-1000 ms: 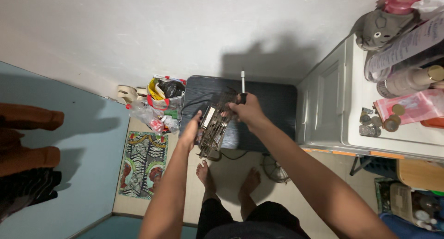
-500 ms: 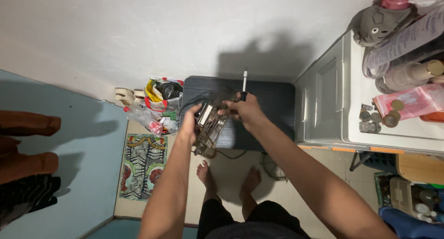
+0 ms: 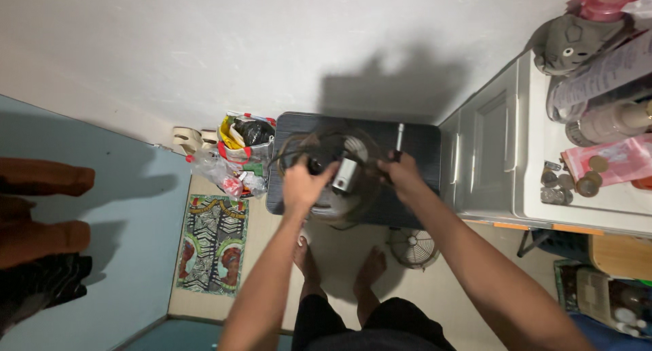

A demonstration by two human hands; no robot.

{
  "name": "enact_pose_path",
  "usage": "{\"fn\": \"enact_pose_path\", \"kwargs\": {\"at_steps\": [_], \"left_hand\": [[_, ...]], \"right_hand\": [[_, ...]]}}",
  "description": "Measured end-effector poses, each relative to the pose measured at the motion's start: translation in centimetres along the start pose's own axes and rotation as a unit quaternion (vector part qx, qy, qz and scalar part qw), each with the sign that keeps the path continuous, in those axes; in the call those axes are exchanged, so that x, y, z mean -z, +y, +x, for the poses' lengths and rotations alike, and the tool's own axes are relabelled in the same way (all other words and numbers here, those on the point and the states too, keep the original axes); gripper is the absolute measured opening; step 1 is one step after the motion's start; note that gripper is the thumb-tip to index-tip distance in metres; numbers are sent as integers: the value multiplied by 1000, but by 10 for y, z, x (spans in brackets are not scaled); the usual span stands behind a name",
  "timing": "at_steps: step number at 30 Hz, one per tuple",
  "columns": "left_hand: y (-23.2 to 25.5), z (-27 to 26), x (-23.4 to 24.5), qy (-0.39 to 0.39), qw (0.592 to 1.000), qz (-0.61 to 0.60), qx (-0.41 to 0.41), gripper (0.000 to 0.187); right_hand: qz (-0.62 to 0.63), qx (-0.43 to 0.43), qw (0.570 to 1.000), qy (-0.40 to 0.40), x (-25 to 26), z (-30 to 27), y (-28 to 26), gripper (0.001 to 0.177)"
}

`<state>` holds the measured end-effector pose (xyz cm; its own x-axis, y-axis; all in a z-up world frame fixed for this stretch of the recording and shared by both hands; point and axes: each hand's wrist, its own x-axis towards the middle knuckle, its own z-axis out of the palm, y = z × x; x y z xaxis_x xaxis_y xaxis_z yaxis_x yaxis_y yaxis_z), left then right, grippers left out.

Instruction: The person uses a screwdriver to disassemble and reassemble a small table fan. They remove the front grille, unscrew the central hub, and then reattach the components.

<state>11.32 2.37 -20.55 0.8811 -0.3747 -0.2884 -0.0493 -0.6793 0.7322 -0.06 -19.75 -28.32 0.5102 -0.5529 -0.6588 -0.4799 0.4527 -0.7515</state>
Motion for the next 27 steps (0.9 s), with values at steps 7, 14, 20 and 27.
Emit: {"fn": "enact_pose_path", "kwargs": {"at_steps": [7,14,20,27], "left_hand": [[18,-3,-61,62,982,173,-36,75],[15,7,-90,9,981,193,5,83],[13,22,-86,-71,954,283,-62,91],[-5,40,-48,-204,890,346,-217,52]], "right_hand": [[-104,69,992,-3,43,68,63,18],[-180,83,980,-24,60,33,40,16],[-332,135,933,-29,63,-9,0,35],[-352,43,932,-68,55,-52,-17,41]]}}
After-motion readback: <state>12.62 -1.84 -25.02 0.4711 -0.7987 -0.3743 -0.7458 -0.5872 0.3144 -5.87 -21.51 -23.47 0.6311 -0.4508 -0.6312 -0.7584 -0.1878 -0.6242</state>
